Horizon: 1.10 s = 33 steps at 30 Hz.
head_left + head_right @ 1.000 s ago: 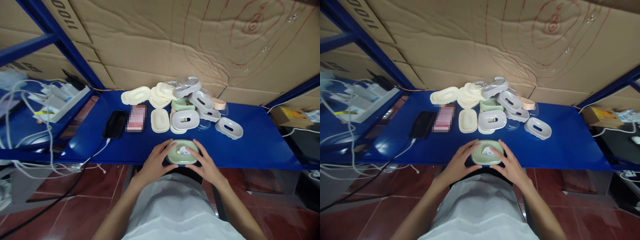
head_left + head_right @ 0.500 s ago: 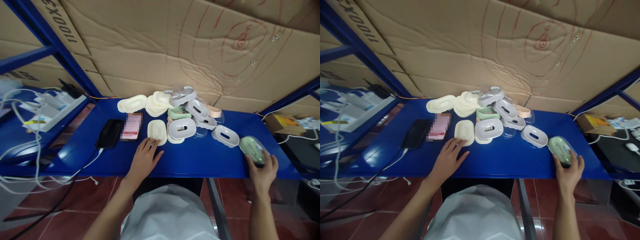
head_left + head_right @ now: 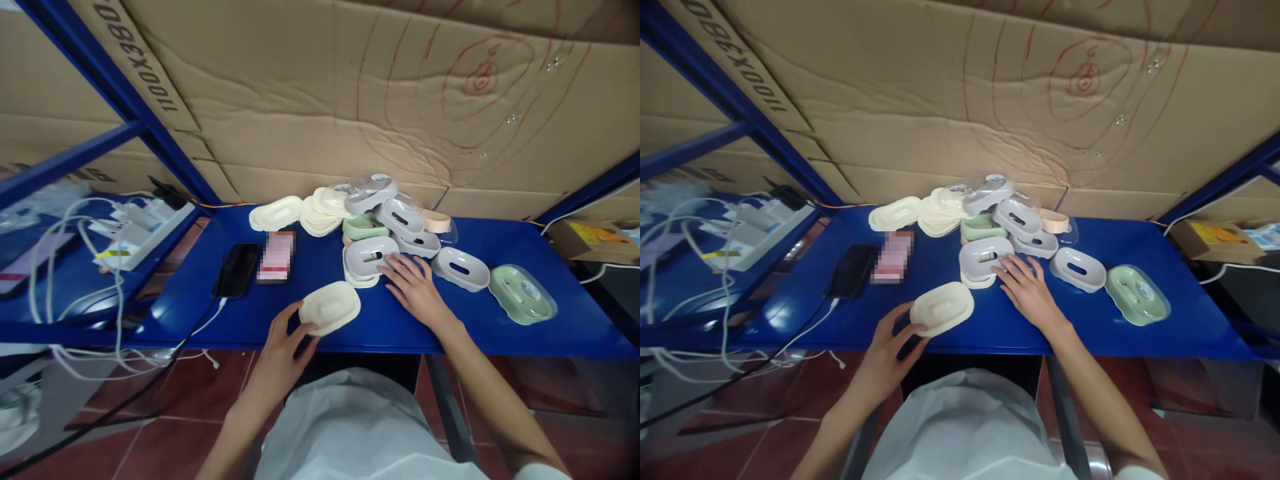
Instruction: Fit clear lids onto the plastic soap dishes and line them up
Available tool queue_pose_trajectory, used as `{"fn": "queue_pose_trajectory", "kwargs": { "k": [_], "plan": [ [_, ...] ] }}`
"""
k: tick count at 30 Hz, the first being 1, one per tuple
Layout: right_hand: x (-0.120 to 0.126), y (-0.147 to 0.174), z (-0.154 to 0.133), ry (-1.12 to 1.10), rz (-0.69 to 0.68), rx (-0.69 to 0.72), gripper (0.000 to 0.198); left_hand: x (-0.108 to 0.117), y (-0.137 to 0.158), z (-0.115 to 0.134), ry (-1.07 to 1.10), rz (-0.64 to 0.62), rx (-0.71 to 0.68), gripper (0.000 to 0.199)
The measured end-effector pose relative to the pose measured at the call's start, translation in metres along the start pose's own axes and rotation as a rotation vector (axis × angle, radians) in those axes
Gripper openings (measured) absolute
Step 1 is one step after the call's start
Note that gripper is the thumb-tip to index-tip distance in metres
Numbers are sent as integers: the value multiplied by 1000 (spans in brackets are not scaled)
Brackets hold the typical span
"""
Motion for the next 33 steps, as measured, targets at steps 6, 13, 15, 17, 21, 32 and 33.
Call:
{"fn": "queue_pose_trajectory", "kwargs": {
  "k": [6, 13, 15, 17, 21, 32, 33],
  "plan": [
    [15, -13, -26, -125, 173, 127, 31, -12, -6, -4, 135, -43, 19, 19],
    [23, 17, -94, -258, 131, 176, 41, -18, -15, 2, 132, 137, -29, 50],
    [22, 21, -95, -247, 121, 171, 43, -18, -14, 1, 165, 186, -39, 51],
    [19, 22, -93, -229, 89, 173, 45, -20, -13, -1, 190, 168, -30, 53],
    [12, 19, -101, -209, 19, 178, 40, -22, -17, -2, 161, 0, -44, 55],
    [1, 18, -101, -211, 30, 94, 32, -13, -31, -3, 123, -33, -121, 40],
    [1, 18, -100, -222, 41, 100, 32, -13, -32, -3, 123, -40, -122, 39]
  ]
}}
Point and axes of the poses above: each hand's wrist, its own y-axis away from the middle knuckle, its own x-axis out of the back of the hand, z = x × y, the point moved 3 cm from there along -y, towards the middle knuckle, and after that the axes turned 1 degree about z, right-handed, at the moved point
